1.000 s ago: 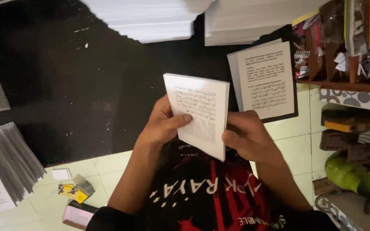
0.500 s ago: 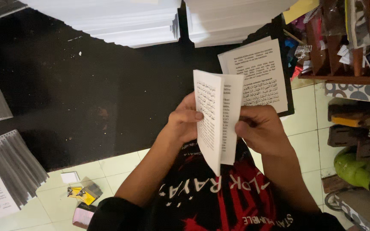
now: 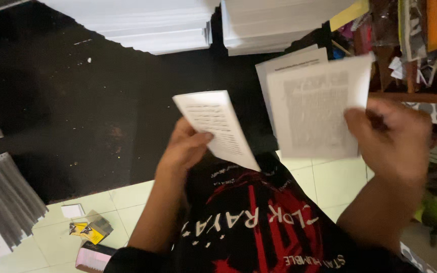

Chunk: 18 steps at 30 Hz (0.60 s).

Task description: The person repeatedly picks up small printed booklets from a stack on a black table, folds them in half, and places them onto a separate pile. The person handles the booklets one by one, folding each one before stacking it.

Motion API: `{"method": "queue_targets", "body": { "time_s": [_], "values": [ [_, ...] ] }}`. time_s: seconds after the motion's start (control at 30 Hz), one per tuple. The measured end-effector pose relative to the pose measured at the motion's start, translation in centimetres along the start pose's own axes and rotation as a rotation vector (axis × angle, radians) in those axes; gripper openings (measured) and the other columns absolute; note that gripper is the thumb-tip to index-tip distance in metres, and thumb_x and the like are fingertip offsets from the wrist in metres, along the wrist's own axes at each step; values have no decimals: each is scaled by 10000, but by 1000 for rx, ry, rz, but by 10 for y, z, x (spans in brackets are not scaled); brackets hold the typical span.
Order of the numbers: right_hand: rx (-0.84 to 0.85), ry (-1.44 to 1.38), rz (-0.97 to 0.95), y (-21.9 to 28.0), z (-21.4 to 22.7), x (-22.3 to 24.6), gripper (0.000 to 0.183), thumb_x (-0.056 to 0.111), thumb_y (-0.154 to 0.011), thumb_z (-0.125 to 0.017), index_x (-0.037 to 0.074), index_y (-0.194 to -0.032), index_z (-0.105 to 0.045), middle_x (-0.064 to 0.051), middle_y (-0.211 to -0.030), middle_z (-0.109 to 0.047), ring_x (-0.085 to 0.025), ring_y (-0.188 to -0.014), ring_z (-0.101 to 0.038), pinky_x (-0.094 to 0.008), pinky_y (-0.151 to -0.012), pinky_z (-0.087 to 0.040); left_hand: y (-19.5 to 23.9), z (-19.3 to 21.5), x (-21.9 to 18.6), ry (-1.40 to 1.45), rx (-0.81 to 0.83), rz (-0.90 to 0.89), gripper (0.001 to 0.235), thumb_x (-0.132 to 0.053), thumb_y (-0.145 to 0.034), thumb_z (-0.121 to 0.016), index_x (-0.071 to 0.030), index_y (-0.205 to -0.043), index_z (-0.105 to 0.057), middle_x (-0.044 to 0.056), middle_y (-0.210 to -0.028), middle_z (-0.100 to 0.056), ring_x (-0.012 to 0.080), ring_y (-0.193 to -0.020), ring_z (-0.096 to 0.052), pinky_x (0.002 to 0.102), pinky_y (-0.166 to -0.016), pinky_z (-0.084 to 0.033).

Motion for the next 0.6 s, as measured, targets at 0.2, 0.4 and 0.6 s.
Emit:
{"method": "queue_targets", "body": {
  "time_s": [0.2, 0.4, 0.6],
  "values": [
    [-203, 176, 425, -6, 5, 51, 654, 10, -1011, -883, -142, -1558, -558, -342, -1346, -692, -380, -1088, -675, -473, -792, -585, 46, 47, -56, -484, -146, -51, 413, -51, -790, -849, -82, -1139, -631, 11, -930, -660, 102, -849, -593, 258, -753, -476],
    [18, -290, 380, 35, -78, 104, 644, 270, -793, -747, 60, -1369, -551, -132, -1385, -611, -297, -1313, -591, -427, -1168, -426, 59, -19, -121, -697, 33, -202, 157, -55, -914, -729, -57, -986, -590, 125, -942, -673, 118, -764, -548, 253, -641, -403],
    [274, -862, 533, 60, -204, 177, 398, 90, -951, -656, -7, -1334, -605, -162, -1192, -734, -354, -1140, -720, -490, -995, -553, 61, -36, -135, -827, 17, -428, 159, 21, -833, -757, -19, -838, -603, 186, -831, -738, 236, -721, -667, 335, -659, -522]
  ]
}}
Point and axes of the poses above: each hand's wrist, its own y-axis away from the middle knuckle, its own z-axis out of the back of the hand, x = y × z, the point moved 6 cm from there along -y, towards the middle knuckle
